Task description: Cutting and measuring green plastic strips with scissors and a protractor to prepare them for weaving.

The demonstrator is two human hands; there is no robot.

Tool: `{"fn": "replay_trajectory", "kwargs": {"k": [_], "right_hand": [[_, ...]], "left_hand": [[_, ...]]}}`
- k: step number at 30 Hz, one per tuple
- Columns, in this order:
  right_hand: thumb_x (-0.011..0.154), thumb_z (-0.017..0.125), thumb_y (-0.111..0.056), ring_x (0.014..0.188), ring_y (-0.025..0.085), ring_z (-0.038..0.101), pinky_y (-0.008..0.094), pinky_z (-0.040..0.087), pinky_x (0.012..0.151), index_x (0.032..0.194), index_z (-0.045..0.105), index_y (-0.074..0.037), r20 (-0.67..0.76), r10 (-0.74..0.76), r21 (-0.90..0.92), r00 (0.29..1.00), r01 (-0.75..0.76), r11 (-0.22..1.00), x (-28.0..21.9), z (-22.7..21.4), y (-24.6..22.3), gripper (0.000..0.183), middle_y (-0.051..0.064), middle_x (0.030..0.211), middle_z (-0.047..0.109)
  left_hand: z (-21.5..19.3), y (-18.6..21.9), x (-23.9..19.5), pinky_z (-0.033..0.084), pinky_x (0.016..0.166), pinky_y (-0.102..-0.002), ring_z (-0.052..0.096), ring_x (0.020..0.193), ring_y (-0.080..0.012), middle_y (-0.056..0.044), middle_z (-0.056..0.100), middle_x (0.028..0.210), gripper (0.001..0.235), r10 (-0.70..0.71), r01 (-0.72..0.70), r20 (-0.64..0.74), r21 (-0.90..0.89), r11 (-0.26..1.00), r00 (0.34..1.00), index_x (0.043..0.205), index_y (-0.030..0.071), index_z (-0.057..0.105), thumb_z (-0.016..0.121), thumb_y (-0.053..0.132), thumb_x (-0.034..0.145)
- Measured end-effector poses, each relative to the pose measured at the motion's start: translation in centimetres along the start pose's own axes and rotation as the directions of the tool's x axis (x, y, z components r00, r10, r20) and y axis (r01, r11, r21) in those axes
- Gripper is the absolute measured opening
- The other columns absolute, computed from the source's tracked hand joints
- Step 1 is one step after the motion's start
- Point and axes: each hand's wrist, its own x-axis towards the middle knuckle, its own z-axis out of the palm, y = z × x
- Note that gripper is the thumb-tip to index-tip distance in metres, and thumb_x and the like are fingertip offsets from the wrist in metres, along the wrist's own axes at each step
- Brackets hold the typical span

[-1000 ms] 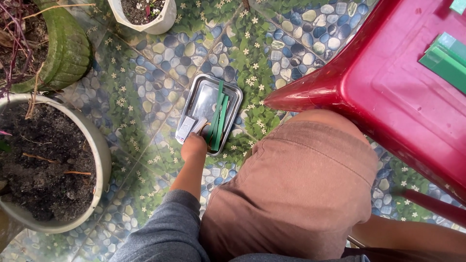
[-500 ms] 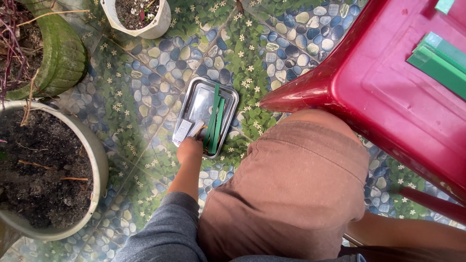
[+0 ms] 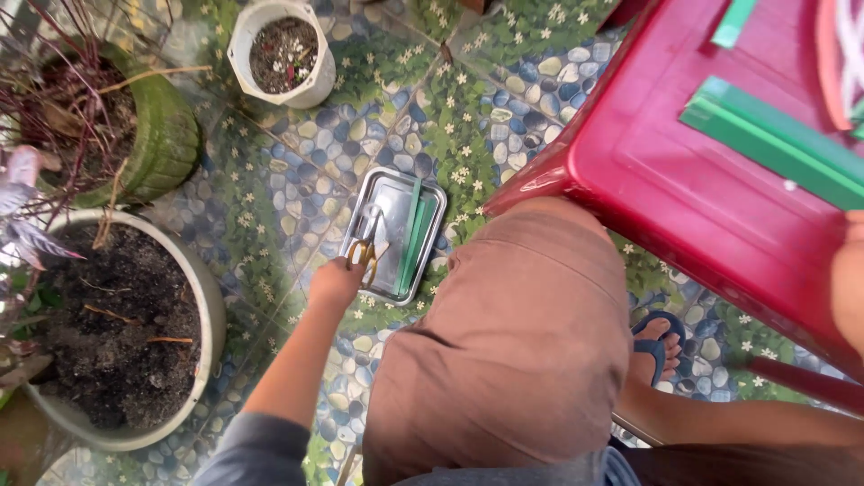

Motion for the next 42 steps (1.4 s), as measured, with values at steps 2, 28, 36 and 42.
{"fn": "replay_trajectory", "kwargs": {"k": [2, 28, 36, 42], "right_hand": [[0.105, 0.018, -0.01, 0.059, 0.026, 0.051, 0.041, 0.043, 0.048, 0.122, 0.045, -0.005, -0.01, -0.004, 0.026, 1.0, 0.004, 1.0, -5.1, 2.2, -2.7, 0.032, 0.012, 0.091, 0.055], [0.084, 0.051, -0.016, 0.075, 0.017, 0.063, 0.029, 0.055, 0.063, 0.107, 0.058, 0.0, -0.296, -0.467, 0.45, 0.833, 0.553, 0.701, -21.0, -13.9, -18.9, 0.029, 0.007, 0.089, 0.066], [0.084, 0.058, -0.007, 0.065, 0.009, 0.055, 0.021, 0.049, 0.058, 0.09, 0.06, -0.004, -0.518, -0.314, 0.581, 0.796, 0.596, 0.554, -18.9, -15.2, -16.0, 0.007, 0.002, 0.072, 0.057], [0.09, 0.055, -0.009, 0.056, 0.009, 0.049, 0.021, 0.043, 0.05, 0.096, 0.061, -0.007, -0.549, -0.302, 0.211, 0.779, 0.479, 0.852, -19.3, -14.6, -14.3, 0.01, 0.001, 0.065, 0.053]], "left_hand": [[-2.1, 0.3, -1.1, 0.032, 0.05, -0.034, 0.044, 0.058, -0.0217, -0.011, 0.054, 0.073, 0.03, 0.037, -0.036, 0.011, -0.043, 0.998, 0.999, 0.079, 0.003, 0.05, 0.036, 0.028, 0.083], [-2.7, 33.0, -40.4, 0.031, 0.038, -0.05, 0.047, 0.048, -0.0405, -0.012, 0.052, 0.056, 0.016, 0.926, -0.905, -0.064, 0.246, -0.347, -0.373, 0.077, 0.008, 0.042, 0.043, 0.023, 0.083], [-3.8, 35.9, -43.4, 0.037, 0.052, -0.039, 0.052, 0.06, -0.0266, -0.006, 0.056, 0.064, 0.022, 0.976, -0.985, 0.133, -0.03, -0.168, -0.171, 0.099, 0.012, 0.044, 0.041, 0.028, 0.084], [-3.9, 36.4, -36.9, 0.032, 0.049, -0.025, 0.038, 0.053, -0.0097, 0.0, 0.048, 0.065, 0.008, 0.992, -0.852, 0.122, -0.517, 0.083, 0.022, 0.086, 0.01, 0.048, 0.041, 0.015, 0.087]]}}
